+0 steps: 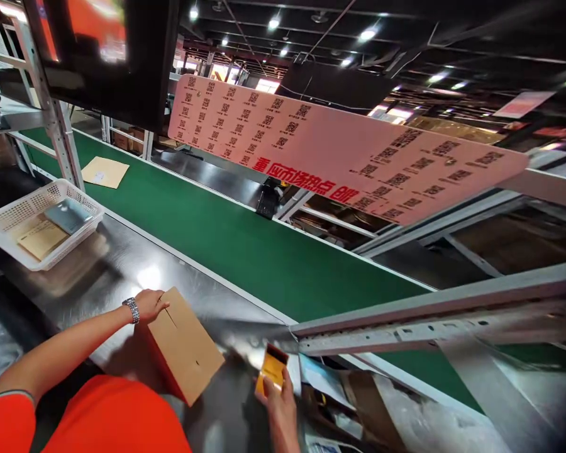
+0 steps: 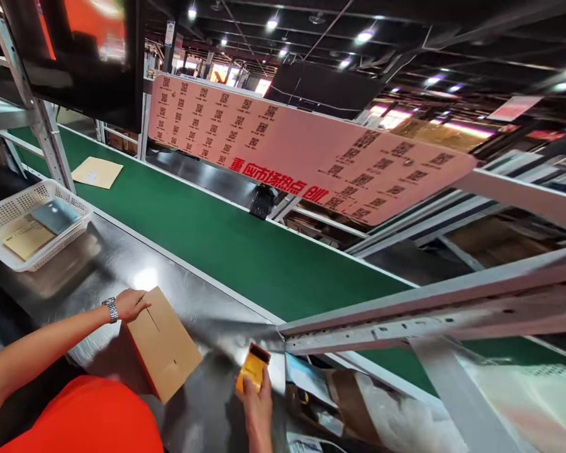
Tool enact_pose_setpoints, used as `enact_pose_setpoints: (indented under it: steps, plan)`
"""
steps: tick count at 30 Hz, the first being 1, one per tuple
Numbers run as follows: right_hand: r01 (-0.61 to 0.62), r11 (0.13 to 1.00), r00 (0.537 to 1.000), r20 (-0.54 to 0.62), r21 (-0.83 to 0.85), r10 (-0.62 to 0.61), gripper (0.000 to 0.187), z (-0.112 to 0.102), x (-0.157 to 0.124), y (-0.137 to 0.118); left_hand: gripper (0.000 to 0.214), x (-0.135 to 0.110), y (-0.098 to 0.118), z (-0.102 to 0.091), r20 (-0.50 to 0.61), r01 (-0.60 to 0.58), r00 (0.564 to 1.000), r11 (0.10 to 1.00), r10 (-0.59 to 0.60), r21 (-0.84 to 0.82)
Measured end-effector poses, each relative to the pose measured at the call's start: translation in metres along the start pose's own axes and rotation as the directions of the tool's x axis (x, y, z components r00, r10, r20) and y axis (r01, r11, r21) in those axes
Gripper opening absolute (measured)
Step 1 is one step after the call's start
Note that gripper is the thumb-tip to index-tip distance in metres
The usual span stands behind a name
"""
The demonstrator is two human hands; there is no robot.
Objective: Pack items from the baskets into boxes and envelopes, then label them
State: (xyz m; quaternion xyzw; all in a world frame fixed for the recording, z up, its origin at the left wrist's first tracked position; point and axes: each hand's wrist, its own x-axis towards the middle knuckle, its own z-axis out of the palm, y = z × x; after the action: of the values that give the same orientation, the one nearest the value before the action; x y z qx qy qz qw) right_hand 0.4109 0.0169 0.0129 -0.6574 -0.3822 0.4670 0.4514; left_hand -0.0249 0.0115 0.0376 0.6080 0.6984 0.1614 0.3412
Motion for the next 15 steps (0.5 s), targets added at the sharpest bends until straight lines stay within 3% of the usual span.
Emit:
enact_pose_setpoints:
  steps: [3,6,9,11,15]
  plan:
    - [-0.04,0.97,0.999,-0.012,0.24,0.045,0.094,0.02,-0.025,-0.03,0.04,0.004,0.005,-0.003,0.046,-0.057,0.997,0.998,0.056,0.036]
    - [-0.04,0.93,0.997,0.079,0.365,0.012,0.079,0.06,-0.061,-0.053,0.038,0.01,0.014,-0.003,0.063,-0.08,0.995,0.996,0.078,0.031]
    - [-0.099,0.95,0.985,0.163,0.297,0.051,0.072,0.11,-0.091,-0.055,0.035,0.015,0.02,-0.001,0.058,-0.07,0.996,0.998,0.07,-0.001]
    - [-0.066,0.975,0.985,0.172,0.211,0.029,0.075,0.135,-0.101,-0.047,0.036,0.017,0.02,0.001,0.056,-0.078,0.995,0.997,0.078,-0.006]
    - [0.046,0.986,0.987,0.143,0.163,-0.07,0.073,0.148,-0.102,-0.03,0.039,0.019,0.017,0.002,0.036,-0.113,0.993,0.993,0.115,-0.042]
